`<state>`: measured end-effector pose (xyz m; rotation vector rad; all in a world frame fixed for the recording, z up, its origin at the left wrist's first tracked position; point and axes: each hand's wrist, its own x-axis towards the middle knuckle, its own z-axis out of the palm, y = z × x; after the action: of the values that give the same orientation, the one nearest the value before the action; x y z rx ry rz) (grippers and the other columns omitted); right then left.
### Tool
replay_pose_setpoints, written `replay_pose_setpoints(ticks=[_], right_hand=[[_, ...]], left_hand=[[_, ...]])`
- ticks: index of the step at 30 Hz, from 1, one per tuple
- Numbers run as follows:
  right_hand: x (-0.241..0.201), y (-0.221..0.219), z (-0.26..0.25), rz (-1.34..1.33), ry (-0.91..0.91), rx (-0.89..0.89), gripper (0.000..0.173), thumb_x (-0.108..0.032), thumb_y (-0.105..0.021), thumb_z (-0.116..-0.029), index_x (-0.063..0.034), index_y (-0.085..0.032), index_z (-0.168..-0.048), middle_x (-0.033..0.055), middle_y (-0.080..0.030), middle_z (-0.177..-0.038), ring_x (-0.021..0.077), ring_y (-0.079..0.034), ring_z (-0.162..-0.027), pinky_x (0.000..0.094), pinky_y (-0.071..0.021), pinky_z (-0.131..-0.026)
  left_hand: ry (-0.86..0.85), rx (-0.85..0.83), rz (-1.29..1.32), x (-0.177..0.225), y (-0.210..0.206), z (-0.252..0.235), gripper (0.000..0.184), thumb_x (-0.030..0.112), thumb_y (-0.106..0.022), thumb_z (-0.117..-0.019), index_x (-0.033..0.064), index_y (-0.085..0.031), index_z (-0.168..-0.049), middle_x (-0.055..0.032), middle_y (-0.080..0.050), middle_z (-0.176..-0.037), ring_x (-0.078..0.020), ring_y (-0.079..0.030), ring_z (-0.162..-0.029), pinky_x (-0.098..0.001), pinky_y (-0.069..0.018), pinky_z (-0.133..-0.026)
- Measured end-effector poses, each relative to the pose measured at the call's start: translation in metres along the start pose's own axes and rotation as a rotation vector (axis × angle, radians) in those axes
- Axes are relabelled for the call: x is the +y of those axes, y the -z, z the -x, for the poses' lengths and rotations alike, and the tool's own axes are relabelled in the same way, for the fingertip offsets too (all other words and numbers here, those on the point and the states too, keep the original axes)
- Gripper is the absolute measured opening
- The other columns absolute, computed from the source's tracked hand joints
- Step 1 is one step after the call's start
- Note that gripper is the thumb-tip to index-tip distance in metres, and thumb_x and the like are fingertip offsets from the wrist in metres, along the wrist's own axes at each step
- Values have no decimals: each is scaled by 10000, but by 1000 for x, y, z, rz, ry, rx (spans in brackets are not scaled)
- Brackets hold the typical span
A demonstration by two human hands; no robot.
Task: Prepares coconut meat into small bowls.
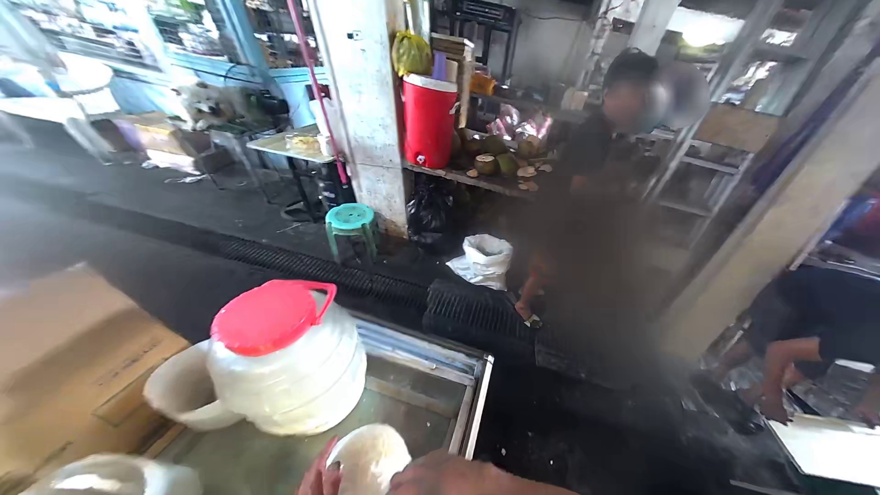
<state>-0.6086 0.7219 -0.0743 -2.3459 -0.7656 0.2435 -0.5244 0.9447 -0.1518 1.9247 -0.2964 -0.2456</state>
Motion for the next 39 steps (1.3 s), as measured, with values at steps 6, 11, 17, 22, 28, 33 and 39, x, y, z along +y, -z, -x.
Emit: replay_pose_setpoints(ticks=[6, 11, 17, 22, 28, 33, 39], right_hand=[[2, 17, -10, -59, -245, 83, 292, -297, -562, -1038, -106, -745, -1163, 123, -724, -1137, 268, -698, -1070, 487, -569, -935], [-17, -7, -17, -62, -134, 16, 334, -328, -560, -1043, -48, -729, -1110, 169, -707, -1054, 321, -707, -976, 495, -596, -829], [-6, 19, -15, -45, -121, -174, 328, -331, -535, -1054, -79, -720, -1154, 164, -703, -1117, 331, -689, -1049, 530, -564, -891], [2, 20, -31, 5, -181, -49, 287, -287, -542, -1051, -79, -718, -1142, 161, -693, -1117, 334, -677, -1066, 526, -562, -898], [-10, -10, -30, -89, 72, -25, 192, -183, -624, -1009, -6, -699, -1017, 195, -683, -1038, 358, -684, -987, 522, -572, -845], [-2, 9, -14, -29, 22, -84, 184, -186, -631, -1004, -24, -714, -1023, 164, -688, -986, 330, -693, -927, 509, -574, -792], [17, 19, -34, -46, -130, 30, 244, -216, -576, -1036, -39, -728, -1110, 168, -694, -1052, 325, -684, -1002, 507, -564, -873]], left_hand=[[82, 59, 13, 19, -2, 7, 444, 250, -430, -1078, 56, -536, -1463, -165, -600, -1414, -266, -582, -1303, -483, -450, -1123], [72, 62, 24, 12, 1, 5, 452, 281, -428, -1074, 84, -550, -1463, -132, -594, -1436, -236, -555, -1338, -469, -424, -1152], [58, 85, 71, -1, -1, 7, 446, 274, -435, -1069, 100, -547, -1464, -125, -606, -1413, -214, -596, -1275, -445, -478, -1095], [37, 72, 42, -4, -1, 7, 493, 312, -394, -1063, 53, -537, -1457, -146, -570, -1461, -255, -536, -1358, -481, -422, -1144], [16, 71, 88, -13, 1, 7, 520, 304, -390, -1057, 20, -496, -1479, -188, -555, -1460, -252, -546, -1339, -459, -430, -1130], [31, 68, 53, -6, 2, 7, 534, 332, -388, -1053, 24, -505, -1473, -197, -552, -1460, -273, -530, -1354, -480, -414, -1137], [15, 55, -44, -7, 5, 4, 598, 419, -331, -1055, 27, -521, -1464, -201, -545, -1471, -335, -484, -1397, -550, -351, -1170]])
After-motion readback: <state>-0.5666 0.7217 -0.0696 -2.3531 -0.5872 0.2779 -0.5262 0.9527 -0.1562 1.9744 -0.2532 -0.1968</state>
